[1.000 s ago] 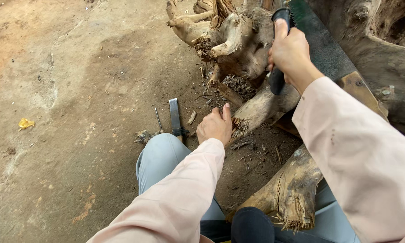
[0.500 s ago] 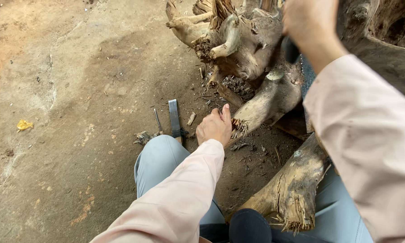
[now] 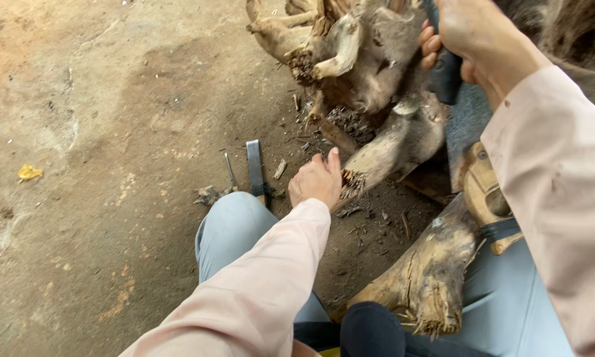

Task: The person uses a hand saw to cut a branch off a large log. They hold the log steady with one hand while sawing with the other, then briefly switch to a machete to clear debris before resuming sawing.

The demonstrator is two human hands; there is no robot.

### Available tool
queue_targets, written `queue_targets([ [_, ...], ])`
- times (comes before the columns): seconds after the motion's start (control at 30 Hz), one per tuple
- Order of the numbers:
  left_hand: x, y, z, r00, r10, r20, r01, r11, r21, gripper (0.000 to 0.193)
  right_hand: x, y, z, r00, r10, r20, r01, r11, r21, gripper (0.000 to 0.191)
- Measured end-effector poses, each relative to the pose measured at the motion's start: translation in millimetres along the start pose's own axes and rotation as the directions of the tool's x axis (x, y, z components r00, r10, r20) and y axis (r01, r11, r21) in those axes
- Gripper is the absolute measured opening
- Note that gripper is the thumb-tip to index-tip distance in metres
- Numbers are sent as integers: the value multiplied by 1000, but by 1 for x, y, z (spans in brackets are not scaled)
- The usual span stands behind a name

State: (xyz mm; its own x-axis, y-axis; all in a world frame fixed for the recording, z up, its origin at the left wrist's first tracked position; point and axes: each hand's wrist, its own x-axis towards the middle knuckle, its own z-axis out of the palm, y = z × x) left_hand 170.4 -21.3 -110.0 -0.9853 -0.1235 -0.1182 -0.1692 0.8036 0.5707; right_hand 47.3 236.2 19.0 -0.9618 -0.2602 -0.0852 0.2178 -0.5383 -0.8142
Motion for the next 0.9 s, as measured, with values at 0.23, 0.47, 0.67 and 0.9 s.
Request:
queue_targets([
  [0.23,2,-3,3,1000,-1,10,1,1000,14,65,-3,9,6,809,-587,25,381,492,-783,36],
  [0.47,1,-5,5,1000,-2,-27,3,1000,6,64,-5,60,55,820,-453,-350,-46,557,-829,43],
  [0.67,1,-4,5,1000,11,-13,-11,1000,-10,62,-16,-8,22,915,32,-401,-228,863,-451,48],
  [0.9,2,-6,6,999,33,-20,-33,999,-15,61,-31,-62,-9,960,212,-185,-280,794,-539,47],
])
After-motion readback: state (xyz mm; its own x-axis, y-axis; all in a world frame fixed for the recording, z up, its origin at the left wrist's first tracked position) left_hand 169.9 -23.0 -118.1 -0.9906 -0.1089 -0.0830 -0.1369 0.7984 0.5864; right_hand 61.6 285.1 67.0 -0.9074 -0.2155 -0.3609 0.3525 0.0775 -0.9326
